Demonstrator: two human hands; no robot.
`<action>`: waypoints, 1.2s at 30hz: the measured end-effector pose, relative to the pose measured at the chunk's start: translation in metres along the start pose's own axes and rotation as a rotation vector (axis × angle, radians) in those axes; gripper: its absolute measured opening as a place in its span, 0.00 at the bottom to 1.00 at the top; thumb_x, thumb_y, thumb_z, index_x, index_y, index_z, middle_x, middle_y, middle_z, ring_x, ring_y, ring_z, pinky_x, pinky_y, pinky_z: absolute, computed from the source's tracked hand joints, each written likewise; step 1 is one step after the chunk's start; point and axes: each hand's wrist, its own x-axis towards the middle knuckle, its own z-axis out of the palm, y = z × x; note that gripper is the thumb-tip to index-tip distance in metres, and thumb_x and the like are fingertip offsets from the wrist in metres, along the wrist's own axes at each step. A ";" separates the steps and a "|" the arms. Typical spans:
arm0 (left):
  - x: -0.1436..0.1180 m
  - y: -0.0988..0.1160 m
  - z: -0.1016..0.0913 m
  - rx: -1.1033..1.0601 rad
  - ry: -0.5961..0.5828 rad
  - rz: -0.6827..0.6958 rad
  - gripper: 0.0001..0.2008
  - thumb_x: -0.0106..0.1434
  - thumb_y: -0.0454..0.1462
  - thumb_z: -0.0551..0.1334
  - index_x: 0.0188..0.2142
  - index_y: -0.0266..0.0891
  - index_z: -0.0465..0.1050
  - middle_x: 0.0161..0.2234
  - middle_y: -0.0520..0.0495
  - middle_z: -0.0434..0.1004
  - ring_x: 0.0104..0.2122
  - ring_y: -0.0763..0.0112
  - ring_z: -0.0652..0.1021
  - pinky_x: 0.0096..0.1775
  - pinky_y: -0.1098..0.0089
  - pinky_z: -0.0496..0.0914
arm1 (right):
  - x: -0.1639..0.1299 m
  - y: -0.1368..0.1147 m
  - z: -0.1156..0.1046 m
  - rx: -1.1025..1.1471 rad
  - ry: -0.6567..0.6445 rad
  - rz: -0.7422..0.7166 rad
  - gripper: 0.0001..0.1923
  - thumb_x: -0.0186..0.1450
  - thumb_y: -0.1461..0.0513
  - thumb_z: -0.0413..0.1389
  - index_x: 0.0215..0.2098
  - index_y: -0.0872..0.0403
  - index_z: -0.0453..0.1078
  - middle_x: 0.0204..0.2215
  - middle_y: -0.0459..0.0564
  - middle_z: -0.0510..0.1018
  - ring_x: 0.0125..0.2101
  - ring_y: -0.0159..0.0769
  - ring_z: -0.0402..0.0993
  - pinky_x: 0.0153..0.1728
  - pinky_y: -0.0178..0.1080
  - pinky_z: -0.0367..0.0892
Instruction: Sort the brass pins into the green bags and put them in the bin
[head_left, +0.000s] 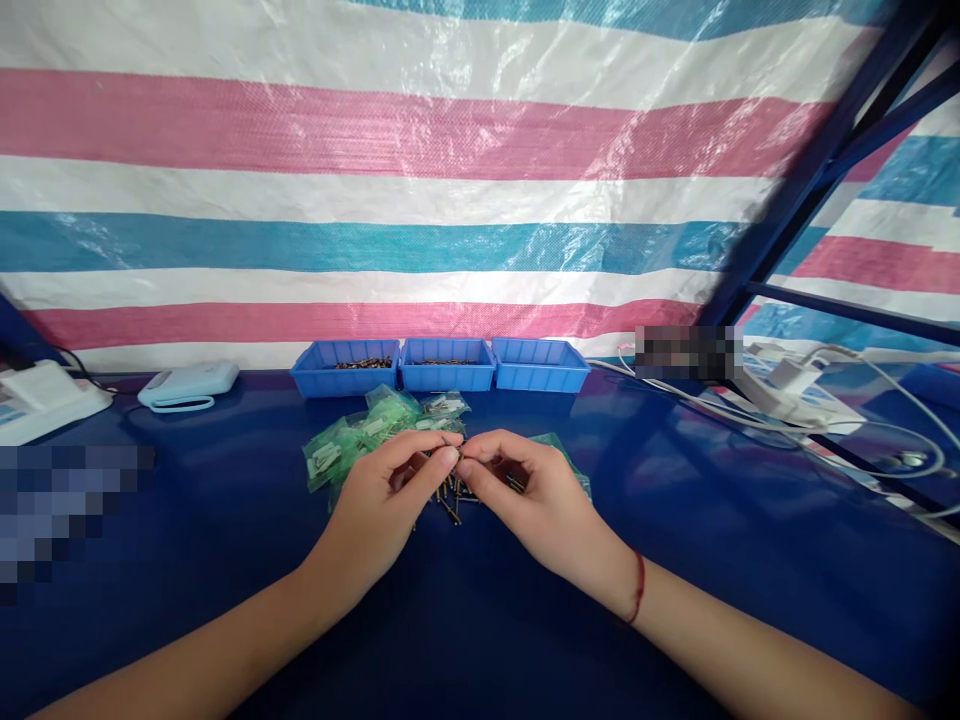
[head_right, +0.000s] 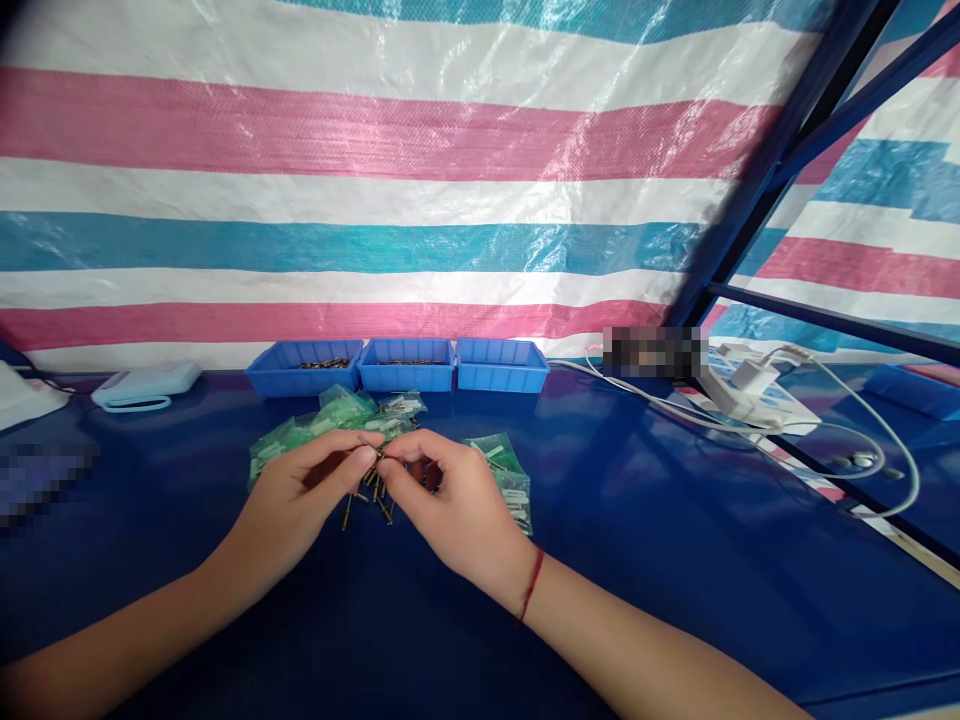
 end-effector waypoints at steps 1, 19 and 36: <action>0.000 0.000 0.000 0.003 -0.001 0.004 0.10 0.62 0.43 0.60 0.37 0.44 0.78 0.35 0.50 0.80 0.26 0.71 0.75 0.28 0.71 0.70 | 0.000 0.000 0.001 0.007 -0.003 0.003 0.07 0.64 0.59 0.54 0.33 0.54 0.72 0.28 0.46 0.75 0.28 0.32 0.68 0.30 0.35 0.65; -0.002 0.003 -0.004 -0.025 -0.026 0.041 0.09 0.64 0.41 0.58 0.34 0.43 0.76 0.36 0.51 0.78 0.26 0.73 0.74 0.29 0.73 0.71 | 0.002 0.002 0.005 0.018 0.021 -0.024 0.06 0.63 0.59 0.56 0.30 0.53 0.67 0.24 0.44 0.71 0.24 0.30 0.65 0.27 0.34 0.63; 0.002 -0.005 0.000 -0.076 -0.094 -0.067 0.13 0.63 0.46 0.59 0.37 0.41 0.76 0.23 0.53 0.69 0.23 0.73 0.69 0.25 0.73 0.64 | -0.001 -0.001 -0.005 -0.028 0.177 -0.229 0.04 0.62 0.64 0.57 0.37 0.52 0.70 0.28 0.45 0.74 0.28 0.31 0.71 0.31 0.35 0.68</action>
